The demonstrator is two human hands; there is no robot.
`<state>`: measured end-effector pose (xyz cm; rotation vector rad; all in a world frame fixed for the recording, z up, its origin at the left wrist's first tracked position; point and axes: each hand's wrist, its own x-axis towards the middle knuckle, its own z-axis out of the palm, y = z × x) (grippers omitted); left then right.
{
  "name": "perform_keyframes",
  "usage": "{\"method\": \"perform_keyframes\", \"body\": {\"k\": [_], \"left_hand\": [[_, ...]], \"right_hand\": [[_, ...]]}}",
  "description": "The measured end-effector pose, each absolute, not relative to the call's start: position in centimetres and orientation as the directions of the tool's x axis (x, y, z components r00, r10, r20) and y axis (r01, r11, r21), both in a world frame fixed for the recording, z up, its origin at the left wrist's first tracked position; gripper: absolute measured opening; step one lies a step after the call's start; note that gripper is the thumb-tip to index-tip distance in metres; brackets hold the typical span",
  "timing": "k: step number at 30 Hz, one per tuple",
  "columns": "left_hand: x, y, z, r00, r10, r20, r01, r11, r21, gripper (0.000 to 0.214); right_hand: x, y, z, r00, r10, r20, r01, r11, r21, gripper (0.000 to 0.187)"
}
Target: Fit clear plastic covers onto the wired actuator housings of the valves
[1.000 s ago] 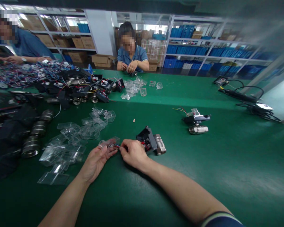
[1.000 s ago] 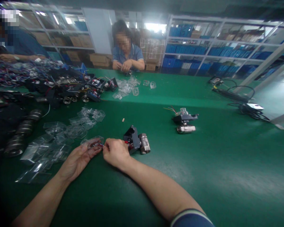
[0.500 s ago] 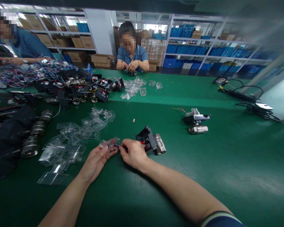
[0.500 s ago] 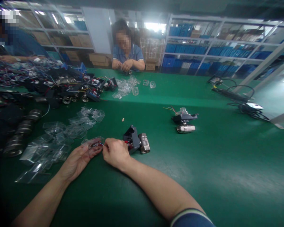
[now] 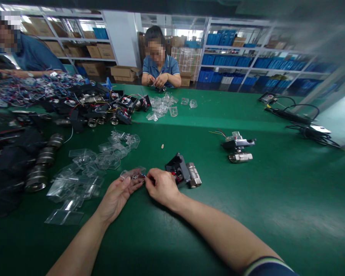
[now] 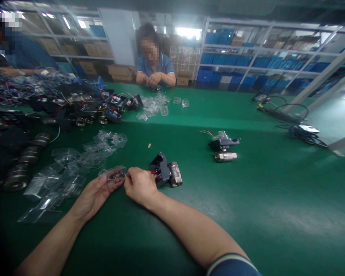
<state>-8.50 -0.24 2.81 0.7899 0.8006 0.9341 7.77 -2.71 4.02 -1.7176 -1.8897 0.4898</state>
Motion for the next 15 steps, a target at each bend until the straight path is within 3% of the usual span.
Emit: {"method": "perform_keyframes", "body": {"k": [15], "left_hand": [[-8.55, -0.26, 2.97, 0.353, 0.900, -0.256, -0.384, 0.389, 0.837, 0.035]], "right_hand": [[7.96, -2.68, 4.65, -0.078, 0.995, 0.066, 0.803, 0.102, -0.587, 0.013]]}}
